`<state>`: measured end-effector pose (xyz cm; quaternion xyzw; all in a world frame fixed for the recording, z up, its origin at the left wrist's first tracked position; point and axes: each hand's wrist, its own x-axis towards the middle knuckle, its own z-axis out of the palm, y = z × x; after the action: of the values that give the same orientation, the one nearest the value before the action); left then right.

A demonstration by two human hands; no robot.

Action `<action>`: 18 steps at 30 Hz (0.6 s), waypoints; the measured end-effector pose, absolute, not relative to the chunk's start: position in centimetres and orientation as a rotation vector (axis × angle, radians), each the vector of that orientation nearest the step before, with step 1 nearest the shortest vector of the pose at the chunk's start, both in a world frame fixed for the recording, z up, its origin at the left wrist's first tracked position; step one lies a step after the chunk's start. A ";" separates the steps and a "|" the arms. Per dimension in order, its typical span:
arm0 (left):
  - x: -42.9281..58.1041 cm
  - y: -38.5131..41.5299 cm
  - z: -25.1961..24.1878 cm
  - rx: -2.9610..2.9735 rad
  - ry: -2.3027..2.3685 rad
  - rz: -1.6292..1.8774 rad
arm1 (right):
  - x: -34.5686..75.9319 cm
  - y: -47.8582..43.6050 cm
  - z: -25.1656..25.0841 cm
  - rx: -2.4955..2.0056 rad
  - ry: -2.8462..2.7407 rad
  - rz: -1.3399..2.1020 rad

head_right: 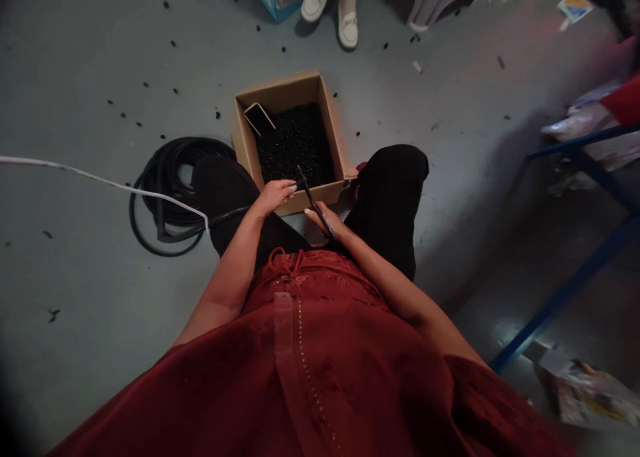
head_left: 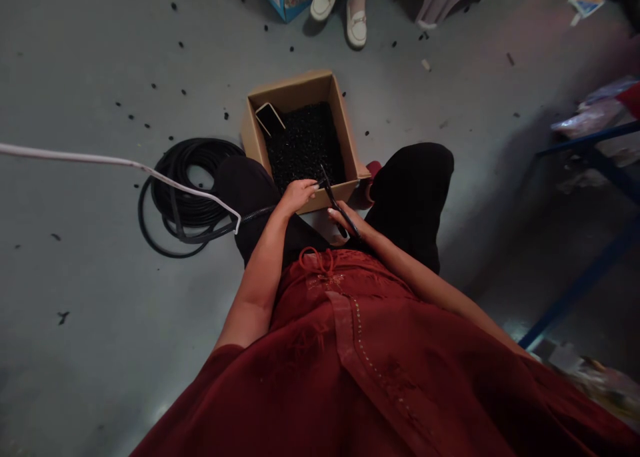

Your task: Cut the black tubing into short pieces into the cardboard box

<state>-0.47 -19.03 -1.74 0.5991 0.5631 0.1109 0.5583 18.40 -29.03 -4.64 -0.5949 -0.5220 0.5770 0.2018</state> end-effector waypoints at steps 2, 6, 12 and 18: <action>-0.5 -19.1 -1.6 1.421 1.322 0.239 | 18.4 -29.0 -4.6 -1.665 -1.461 1.610; -0.5 -19.1 -1.4 1.418 1.320 0.200 | 18.4 -28.9 -4.2 -1.685 -1.465 1.635; -0.5 -19.0 -1.6 1.430 1.314 0.212 | 18.5 -28.7 -3.6 -1.663 -1.502 1.652; -0.5 -19.0 -1.7 1.403 1.298 0.188 | 18.4 -28.8 -4.5 -1.767 -1.562 1.598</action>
<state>-0.55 -19.00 -1.71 0.5985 0.5536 0.0801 0.5735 18.36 -28.75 -4.49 -0.6137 -0.5423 0.5549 0.1460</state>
